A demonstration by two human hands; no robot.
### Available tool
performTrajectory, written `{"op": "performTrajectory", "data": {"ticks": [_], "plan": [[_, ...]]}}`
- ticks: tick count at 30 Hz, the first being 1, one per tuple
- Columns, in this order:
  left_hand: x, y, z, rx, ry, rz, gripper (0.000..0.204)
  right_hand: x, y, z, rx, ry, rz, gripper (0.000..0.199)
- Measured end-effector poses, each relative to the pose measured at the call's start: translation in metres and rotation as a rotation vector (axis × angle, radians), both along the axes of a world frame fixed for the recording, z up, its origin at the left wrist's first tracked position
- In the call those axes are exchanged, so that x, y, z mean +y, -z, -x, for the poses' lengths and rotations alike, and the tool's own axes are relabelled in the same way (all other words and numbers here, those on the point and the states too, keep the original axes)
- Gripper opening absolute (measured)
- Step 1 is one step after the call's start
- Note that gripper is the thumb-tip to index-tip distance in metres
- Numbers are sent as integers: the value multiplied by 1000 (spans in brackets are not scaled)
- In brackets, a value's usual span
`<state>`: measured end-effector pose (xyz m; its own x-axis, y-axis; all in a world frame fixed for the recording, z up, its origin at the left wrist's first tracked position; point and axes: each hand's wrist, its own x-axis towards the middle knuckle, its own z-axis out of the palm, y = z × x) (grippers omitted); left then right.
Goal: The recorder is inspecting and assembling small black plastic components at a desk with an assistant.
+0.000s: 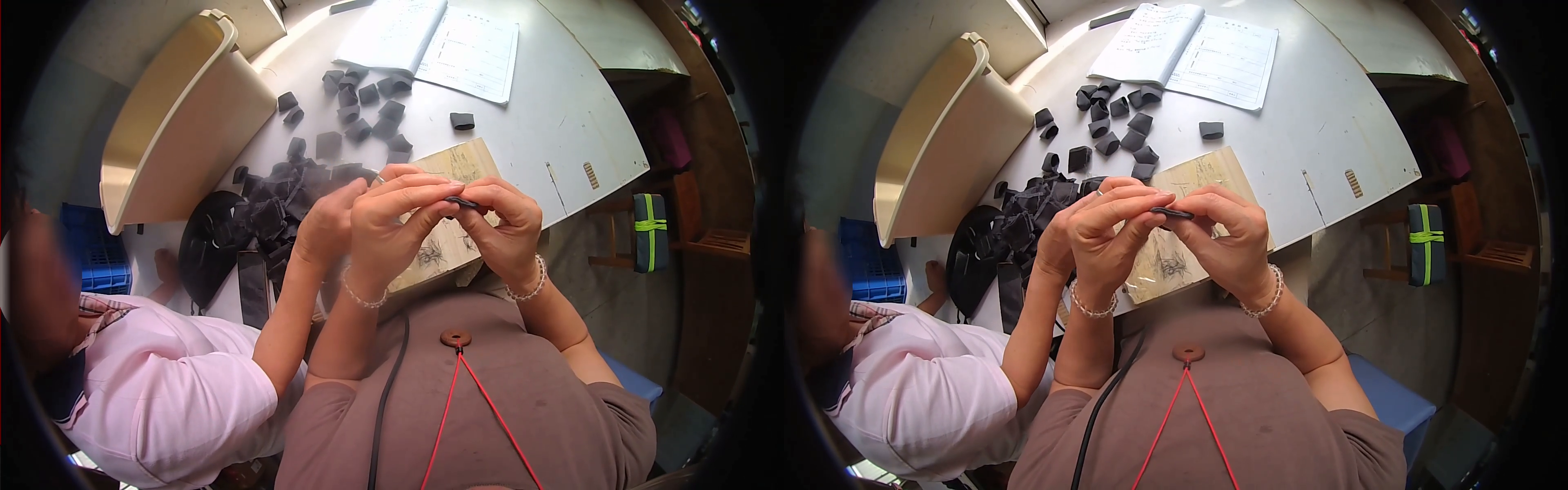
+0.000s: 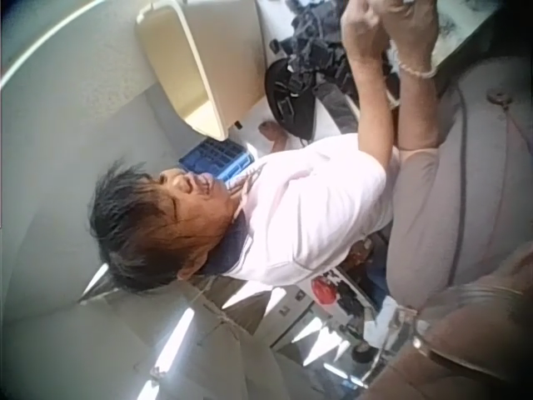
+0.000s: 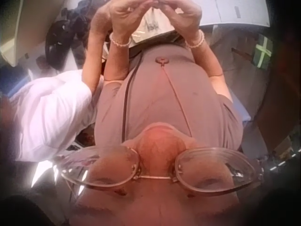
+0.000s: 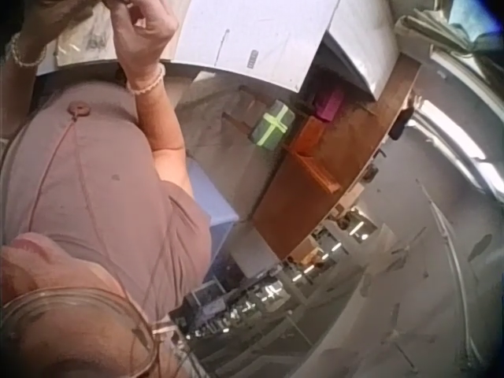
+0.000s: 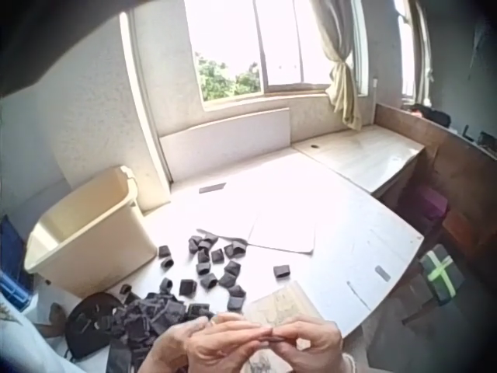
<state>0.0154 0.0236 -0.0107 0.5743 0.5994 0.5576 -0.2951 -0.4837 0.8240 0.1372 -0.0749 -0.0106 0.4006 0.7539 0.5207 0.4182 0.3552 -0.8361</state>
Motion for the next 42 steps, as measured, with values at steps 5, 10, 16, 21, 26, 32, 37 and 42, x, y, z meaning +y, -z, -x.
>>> {"op": "performTrajectory", "data": {"ticks": [5, 10, 16, 21, 26, 32, 37, 42], "plan": [[1, -18, -4, -77, 17, 5, 18, 5, -23, -5, 21, -3, -52, 11], [6, -26, -11, -209, 8, 260, 17, 23, -47, -12, 5, -51, -65, 10], [13, -10, -18, -400, 17, 580, 20, 49, -47, -21, 105, -165, 5, 12], [20, 7, -19, -436, -6, 617, 20, 71, -28, -20, 240, -215, -11, 8], [24, 8, -23, -392, -26, 584, 18, 81, -16, -23, 321, -283, -22, 8], [34, 24, -27, -347, -82, 703, 15, 86, -16, -23, 433, -297, 78, 8], [38, 24, -32, -327, -128, 819, 14, 92, -9, -23, 463, -222, 116, 10], [39, 23, -35, -316, -188, 901, 22, 100, 3, -26, 542, -223, 152, 11]]}}
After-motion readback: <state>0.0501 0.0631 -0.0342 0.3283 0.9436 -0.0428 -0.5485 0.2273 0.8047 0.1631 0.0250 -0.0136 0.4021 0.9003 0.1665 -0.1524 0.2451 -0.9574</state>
